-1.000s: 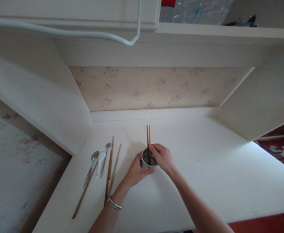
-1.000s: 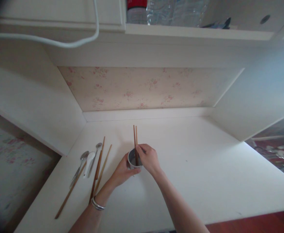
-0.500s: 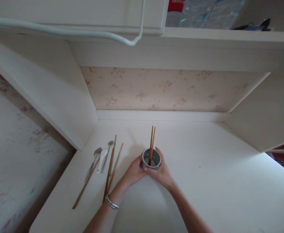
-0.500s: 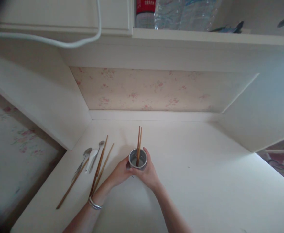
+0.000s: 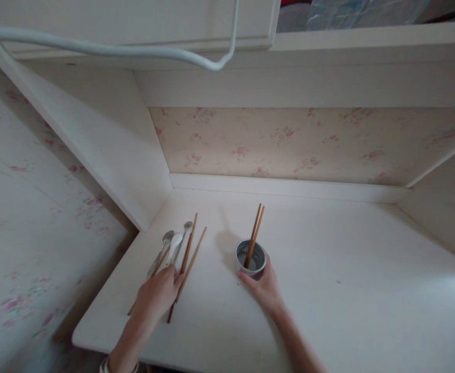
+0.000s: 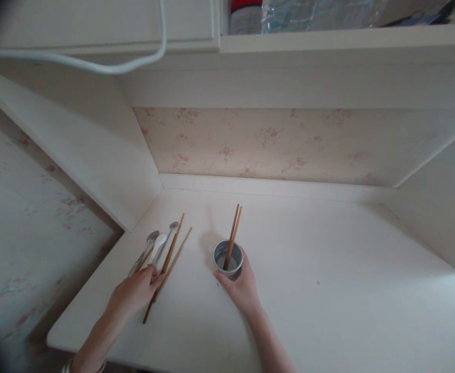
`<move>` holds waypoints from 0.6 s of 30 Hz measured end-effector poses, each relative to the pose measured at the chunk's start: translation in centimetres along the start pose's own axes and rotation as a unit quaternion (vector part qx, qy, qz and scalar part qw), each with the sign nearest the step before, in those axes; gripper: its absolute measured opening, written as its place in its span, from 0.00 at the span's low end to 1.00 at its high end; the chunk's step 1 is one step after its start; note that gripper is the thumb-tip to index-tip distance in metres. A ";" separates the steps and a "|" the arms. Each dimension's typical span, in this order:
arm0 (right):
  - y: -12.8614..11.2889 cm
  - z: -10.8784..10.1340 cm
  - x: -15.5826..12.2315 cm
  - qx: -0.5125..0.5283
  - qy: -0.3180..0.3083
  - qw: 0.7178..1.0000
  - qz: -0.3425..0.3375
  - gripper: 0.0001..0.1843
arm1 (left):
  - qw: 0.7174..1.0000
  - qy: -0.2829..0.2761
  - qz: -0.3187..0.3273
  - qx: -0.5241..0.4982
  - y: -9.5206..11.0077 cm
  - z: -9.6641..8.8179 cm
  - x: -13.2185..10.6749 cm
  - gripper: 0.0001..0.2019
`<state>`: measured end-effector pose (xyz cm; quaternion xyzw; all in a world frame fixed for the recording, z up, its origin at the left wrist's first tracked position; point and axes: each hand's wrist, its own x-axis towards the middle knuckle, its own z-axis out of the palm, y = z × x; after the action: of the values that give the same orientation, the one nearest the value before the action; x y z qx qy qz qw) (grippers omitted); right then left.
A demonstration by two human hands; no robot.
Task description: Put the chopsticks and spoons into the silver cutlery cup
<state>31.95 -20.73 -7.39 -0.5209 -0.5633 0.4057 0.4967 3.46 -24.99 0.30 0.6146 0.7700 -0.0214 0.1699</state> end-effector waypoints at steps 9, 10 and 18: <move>-0.5 -0.3 -0.3 -0.042 -0.003 0.999 0.003 0.44 | 0.999 -0.034 0.018 0.017 -1.1 1.7 -0.2 0.16; -0.5 -0.3 -0.4 -0.044 -0.004 0.999 0.001 0.44 | 0.999 -0.028 0.017 0.002 -1.1 1.6 -0.1 0.16; -0.6 -0.3 -0.5 -0.054 -0.003 0.999 -0.006 0.45 | 0.874 -0.079 0.048 -0.477 0.7 -1.8 -1.0 0.17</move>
<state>32.16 -21.29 -6.78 -0.5424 -0.5888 0.3733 0.4688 3.91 -25.31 2.37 0.4912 0.6405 0.3082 0.5035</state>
